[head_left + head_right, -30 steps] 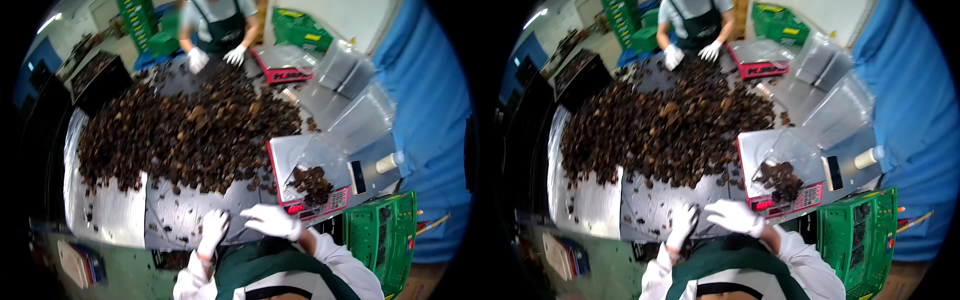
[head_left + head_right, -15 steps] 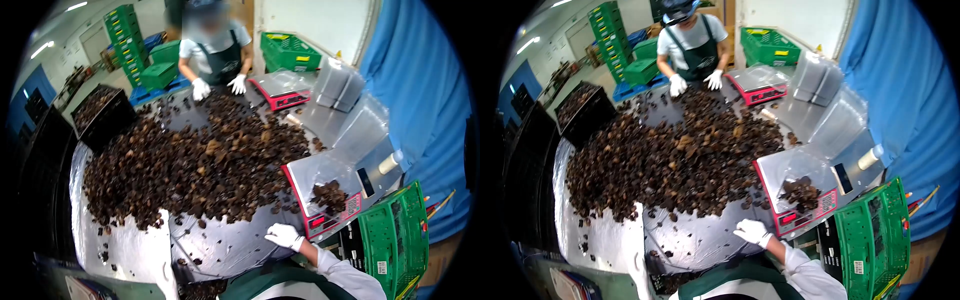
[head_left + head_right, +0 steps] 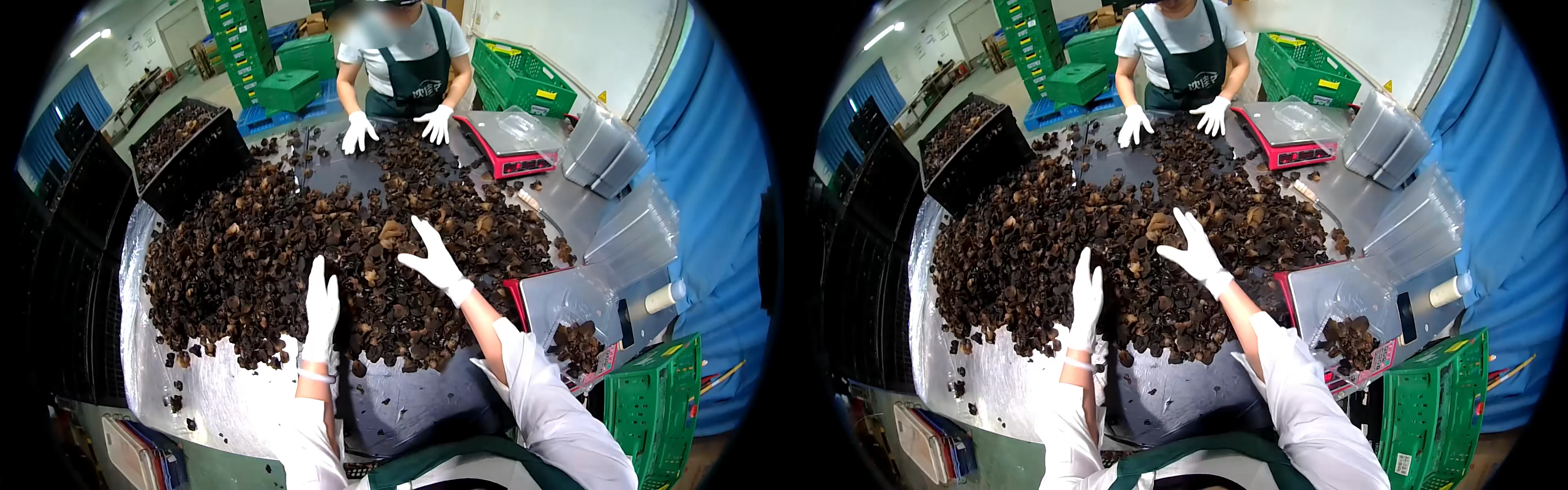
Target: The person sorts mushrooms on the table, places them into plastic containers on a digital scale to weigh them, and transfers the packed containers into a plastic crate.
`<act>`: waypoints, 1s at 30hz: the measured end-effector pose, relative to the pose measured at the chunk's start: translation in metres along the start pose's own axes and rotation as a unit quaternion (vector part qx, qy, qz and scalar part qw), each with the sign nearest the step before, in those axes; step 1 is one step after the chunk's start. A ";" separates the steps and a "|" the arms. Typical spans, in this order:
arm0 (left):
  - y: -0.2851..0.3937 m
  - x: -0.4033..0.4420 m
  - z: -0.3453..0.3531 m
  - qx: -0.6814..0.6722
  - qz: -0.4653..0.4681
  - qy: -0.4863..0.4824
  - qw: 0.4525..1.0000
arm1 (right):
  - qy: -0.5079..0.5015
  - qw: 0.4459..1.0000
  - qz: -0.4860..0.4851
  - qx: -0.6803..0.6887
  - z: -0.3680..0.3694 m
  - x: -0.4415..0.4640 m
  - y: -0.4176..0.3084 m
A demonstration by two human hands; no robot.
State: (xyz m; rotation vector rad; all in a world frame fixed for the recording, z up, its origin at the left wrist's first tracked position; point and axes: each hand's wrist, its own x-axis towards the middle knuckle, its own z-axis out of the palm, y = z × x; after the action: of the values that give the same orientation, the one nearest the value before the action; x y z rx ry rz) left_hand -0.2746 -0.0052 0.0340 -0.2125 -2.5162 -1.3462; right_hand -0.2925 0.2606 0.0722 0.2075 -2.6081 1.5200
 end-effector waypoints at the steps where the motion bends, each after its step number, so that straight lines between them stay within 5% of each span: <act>1: -0.007 0.010 0.012 -0.020 -0.029 -0.003 0.999 | -0.005 0.999 0.014 -0.042 0.004 0.015 0.000; 9: 0.005 0.000 0.059 -0.007 -0.021 0.036 0.999 | -0.175 0.978 -0.001 -0.114 0.036 0.022 0.012; 22: 0.047 -0.089 0.051 -0.046 0.003 -0.024 0.999 | -0.116 0.970 -0.068 -0.200 0.014 -0.097 -0.005; 30: 0.059 -0.150 0.048 0.069 0.119 -0.085 0.987 | -0.111 0.954 -0.104 -0.259 0.002 -0.171 0.002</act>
State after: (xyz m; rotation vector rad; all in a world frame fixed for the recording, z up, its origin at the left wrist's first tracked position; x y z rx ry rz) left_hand -0.1252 0.0677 0.0088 -0.6006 -2.6074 -1.0990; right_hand -0.1244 0.2696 0.0410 0.6016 -2.9305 0.7452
